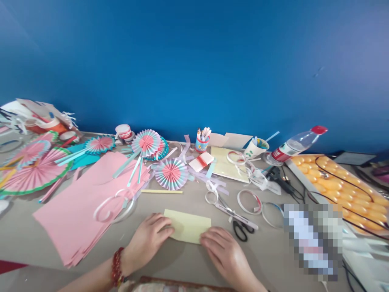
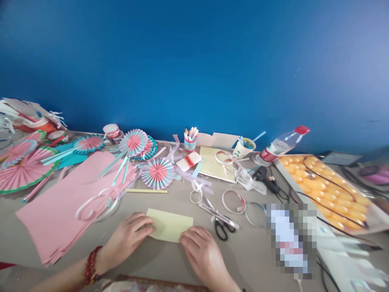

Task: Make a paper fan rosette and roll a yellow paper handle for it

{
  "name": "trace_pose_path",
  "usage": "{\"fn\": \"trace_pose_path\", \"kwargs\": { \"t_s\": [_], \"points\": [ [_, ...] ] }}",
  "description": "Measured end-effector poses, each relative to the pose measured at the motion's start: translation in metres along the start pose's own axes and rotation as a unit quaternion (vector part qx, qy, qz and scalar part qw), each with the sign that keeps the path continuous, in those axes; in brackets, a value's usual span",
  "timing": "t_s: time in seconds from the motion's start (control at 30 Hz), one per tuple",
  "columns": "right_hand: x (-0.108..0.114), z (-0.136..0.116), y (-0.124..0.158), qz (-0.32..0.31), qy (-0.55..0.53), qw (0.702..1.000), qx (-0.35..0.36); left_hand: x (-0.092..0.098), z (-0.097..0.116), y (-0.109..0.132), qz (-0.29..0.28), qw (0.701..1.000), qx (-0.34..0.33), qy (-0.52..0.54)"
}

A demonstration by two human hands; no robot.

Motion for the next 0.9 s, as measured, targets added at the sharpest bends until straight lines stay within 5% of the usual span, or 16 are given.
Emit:
{"fn": "trace_pose_path", "kwargs": {
  "t_s": [0.23, 0.57, 0.7, 0.8, 0.9],
  "points": [
    [-0.005, 0.015, -0.008, 0.041, 0.01, 0.995, -0.094, 0.003, -0.021, 0.002, 0.032, 0.994, 0.081, 0.073],
    [-0.016, 0.04, -0.023, 0.049, 0.101, 0.982, -0.155, 0.006, -0.036, -0.016, 0.069, 0.986, 0.153, 0.002],
    [-0.017, 0.038, -0.027, 0.041, 0.117, 0.982, -0.141, 0.015, 0.001, -0.021, 0.051, 0.995, 0.053, -0.071],
    [-0.015, 0.036, -0.03, 0.039, 0.12, 0.983, -0.135, -0.011, 0.04, -0.014, -0.062, 0.989, -0.112, -0.077],
    [-0.012, 0.035, -0.032, 0.044, 0.118, 0.983, -0.134, -0.031, 0.041, -0.006, -0.104, 0.984, -0.115, -0.083]
  ]
}}
Point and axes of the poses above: each hand's wrist, its own y-axis away from the middle knuckle, its own x-axis out of the back of the hand, z = x × y, the point moved 9 cm from there along -y, towards the middle knuckle, and after that the axes turned 1 degree about -x, right-handed, at the moved point
